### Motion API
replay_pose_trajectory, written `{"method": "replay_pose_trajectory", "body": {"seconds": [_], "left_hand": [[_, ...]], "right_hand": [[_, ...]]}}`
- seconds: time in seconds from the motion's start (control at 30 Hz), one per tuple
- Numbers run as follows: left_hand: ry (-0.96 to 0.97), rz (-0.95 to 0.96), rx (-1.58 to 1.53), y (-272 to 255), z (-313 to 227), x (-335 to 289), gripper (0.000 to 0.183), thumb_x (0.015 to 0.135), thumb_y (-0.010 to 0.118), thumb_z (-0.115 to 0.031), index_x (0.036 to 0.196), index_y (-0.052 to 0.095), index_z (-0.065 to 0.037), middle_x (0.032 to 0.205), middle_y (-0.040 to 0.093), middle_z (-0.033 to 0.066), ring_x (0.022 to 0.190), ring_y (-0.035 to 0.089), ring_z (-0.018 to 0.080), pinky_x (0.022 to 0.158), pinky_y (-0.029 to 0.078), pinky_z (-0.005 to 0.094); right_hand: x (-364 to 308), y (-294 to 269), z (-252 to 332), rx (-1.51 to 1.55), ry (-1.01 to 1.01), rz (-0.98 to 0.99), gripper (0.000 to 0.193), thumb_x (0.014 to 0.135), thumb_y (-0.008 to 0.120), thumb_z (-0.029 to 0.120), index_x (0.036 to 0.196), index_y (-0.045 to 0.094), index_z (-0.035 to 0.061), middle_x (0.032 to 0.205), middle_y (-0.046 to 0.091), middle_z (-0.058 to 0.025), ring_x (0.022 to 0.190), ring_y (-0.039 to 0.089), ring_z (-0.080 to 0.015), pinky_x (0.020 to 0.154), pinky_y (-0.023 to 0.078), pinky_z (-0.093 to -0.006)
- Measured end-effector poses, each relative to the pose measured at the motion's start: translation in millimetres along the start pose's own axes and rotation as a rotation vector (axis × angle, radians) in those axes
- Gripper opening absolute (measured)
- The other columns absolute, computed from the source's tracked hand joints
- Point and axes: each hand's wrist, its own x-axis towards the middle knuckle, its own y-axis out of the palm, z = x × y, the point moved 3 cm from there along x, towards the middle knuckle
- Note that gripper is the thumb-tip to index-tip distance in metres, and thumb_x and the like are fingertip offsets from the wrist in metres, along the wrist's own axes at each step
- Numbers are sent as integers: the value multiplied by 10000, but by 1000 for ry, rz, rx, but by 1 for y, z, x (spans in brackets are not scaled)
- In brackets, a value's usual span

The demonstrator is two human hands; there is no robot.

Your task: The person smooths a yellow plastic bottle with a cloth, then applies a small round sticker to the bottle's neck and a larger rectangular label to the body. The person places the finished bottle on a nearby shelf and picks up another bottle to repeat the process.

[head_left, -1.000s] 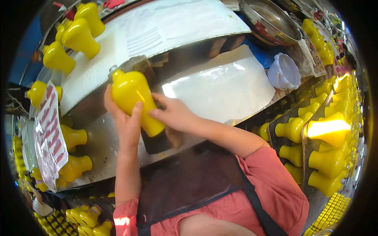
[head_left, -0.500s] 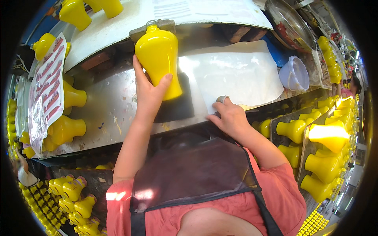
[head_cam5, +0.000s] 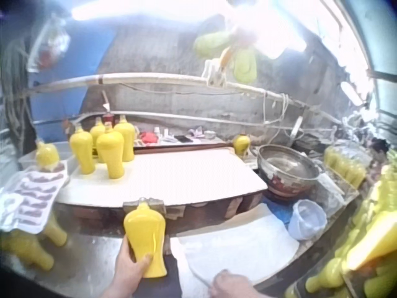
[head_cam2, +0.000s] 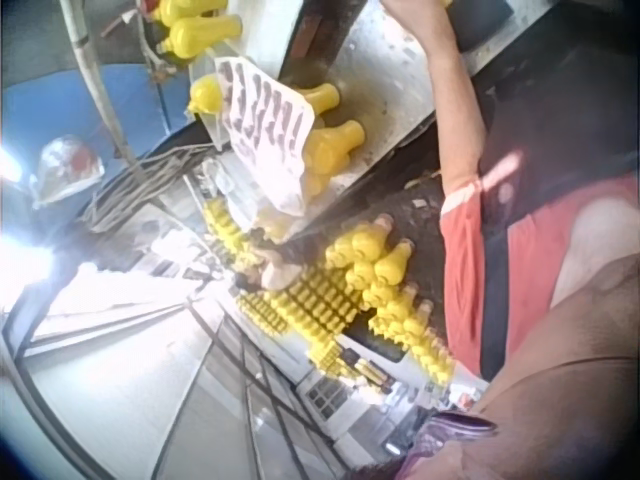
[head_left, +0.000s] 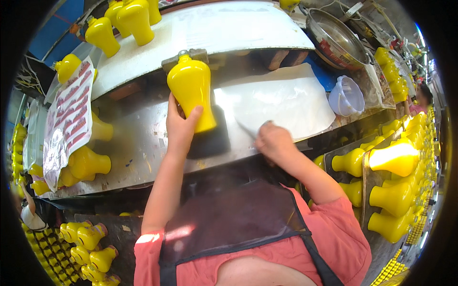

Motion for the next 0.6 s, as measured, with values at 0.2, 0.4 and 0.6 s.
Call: {"method": "replay_pose_trajectory", "body": {"seconds": [0.2, 0.4, 0.6], "left_hand": [[47, -18, 5, 0, 0, 0, 818, 890, 717, -94, 1577, 286, 6, 1387, 559, 171, 1232, 605, 251, 1054, 489, 360], [38, -39, 18, 1, 6, 0, 836, 885, 721, -92, 1582, 273, 17, 1418, 534, 179, 1272, 580, 258, 1068, 477, 362], [35, -27, 10, -1, 5, 0, 847, 886, 711, -90, 1593, 256, 19, 1452, 513, 180, 1312, 556, 268, 1105, 447, 365]], "right_hand": [[-38, -127, -137, -436, 706, -218, 173, 891, 625, 175, 934, 647, 9, 911, 687, -240, 882, 686, -432, 774, 549, -521], [-45, -107, -135, -398, 675, -184, 347, 935, 655, 297, 1134, 633, 13, 1095, 666, -236, 937, 698, -430, 826, 573, -491], [8, -55, -103, -308, 622, 241, 481, 923, 619, 226, 1320, 584, -43, 1044, 693, -265, 938, 709, -404, 838, 572, -501]]}}
